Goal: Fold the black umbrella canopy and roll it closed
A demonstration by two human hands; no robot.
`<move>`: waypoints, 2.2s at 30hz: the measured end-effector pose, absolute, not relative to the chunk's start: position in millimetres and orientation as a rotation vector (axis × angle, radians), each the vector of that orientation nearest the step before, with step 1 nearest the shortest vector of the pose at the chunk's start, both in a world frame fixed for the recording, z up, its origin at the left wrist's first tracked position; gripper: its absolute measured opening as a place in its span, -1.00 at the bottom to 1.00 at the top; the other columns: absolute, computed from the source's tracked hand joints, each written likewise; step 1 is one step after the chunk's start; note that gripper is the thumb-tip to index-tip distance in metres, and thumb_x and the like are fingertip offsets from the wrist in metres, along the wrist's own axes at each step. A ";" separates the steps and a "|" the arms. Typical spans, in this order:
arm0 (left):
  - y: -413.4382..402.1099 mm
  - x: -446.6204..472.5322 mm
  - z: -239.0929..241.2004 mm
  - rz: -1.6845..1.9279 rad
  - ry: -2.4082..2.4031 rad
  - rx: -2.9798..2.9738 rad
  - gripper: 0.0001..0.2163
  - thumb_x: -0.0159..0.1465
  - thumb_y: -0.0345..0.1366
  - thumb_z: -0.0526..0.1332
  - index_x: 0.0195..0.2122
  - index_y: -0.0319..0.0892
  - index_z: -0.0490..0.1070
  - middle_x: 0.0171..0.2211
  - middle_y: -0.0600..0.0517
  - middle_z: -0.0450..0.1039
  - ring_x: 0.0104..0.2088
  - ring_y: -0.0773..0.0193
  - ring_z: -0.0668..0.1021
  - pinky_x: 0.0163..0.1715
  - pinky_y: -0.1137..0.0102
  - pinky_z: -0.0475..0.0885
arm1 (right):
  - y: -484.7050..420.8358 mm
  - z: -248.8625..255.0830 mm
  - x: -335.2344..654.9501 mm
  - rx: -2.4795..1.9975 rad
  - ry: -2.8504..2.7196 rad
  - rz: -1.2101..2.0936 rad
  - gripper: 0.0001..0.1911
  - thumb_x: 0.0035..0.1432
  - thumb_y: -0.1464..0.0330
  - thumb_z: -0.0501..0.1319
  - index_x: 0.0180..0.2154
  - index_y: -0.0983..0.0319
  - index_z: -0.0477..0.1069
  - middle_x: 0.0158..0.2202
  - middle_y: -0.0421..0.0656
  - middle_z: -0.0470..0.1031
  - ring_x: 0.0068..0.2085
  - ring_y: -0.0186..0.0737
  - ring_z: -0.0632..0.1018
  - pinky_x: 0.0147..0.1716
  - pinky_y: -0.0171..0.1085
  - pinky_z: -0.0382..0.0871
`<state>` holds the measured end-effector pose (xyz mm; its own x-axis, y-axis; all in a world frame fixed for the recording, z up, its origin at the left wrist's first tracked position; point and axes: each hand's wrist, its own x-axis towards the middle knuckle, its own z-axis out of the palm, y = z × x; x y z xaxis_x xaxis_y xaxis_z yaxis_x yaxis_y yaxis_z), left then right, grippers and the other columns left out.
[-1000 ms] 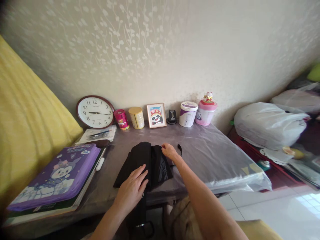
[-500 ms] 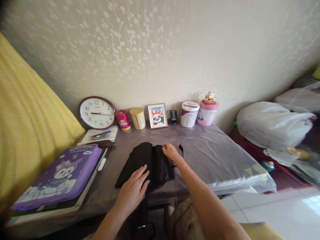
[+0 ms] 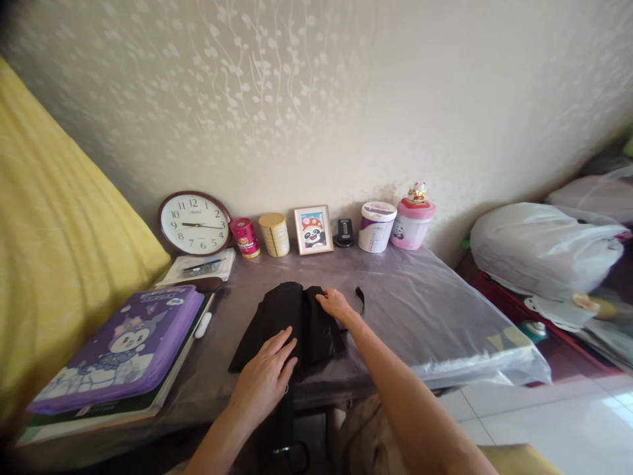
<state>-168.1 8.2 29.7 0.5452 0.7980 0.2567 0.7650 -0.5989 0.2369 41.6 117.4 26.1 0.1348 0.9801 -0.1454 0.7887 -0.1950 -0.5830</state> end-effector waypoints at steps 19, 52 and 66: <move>8.2 -170.0 30.0 0.551 1.368 2.644 -0.69 0.29 -0.32 0.02 0.03 -0.20 0.34 0.15 -0.06 0.27 0.12 0.17 0.35 0.07 0.23 0.34 | 108.3 30.0 33.9 -1.742 -1.521 1.021 -0.82 0.09 0.39 0.13 -0.48 0.29 0.45 -0.56 -0.23 0.43 -0.49 -0.36 0.42 -0.55 -0.43 0.23; 6.5 -167.9 22.1 0.625 1.557 2.457 -0.62 0.23 -0.33 0.08 0.06 -0.31 0.11 -0.01 -0.25 0.32 0.04 0.02 0.42 -0.03 0.18 0.39 | 114.5 37.2 -23.4 -1.431 -1.407 1.296 -0.75 0.12 0.43 0.16 -0.11 0.28 0.27 -0.67 -0.38 0.36 -0.68 -0.43 0.43 -0.70 -0.48 0.33; 6.5 -171.6 16.7 0.510 1.577 2.421 -0.57 0.26 -0.23 0.03 0.15 -0.24 0.18 0.14 -0.25 0.18 0.12 0.01 0.35 0.00 0.21 0.35 | 114.0 34.3 -30.1 -1.460 -1.650 1.108 -0.64 0.21 0.39 0.08 0.04 0.31 0.24 -0.59 -0.28 0.46 -0.59 -0.39 0.49 -0.60 -0.43 0.38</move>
<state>-171.6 6.5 16.7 0.3685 0.9134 0.1731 0.8419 -0.4068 0.3547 -30.1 114.0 34.3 -0.1563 0.9862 -0.0548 0.4240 0.0168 -0.9055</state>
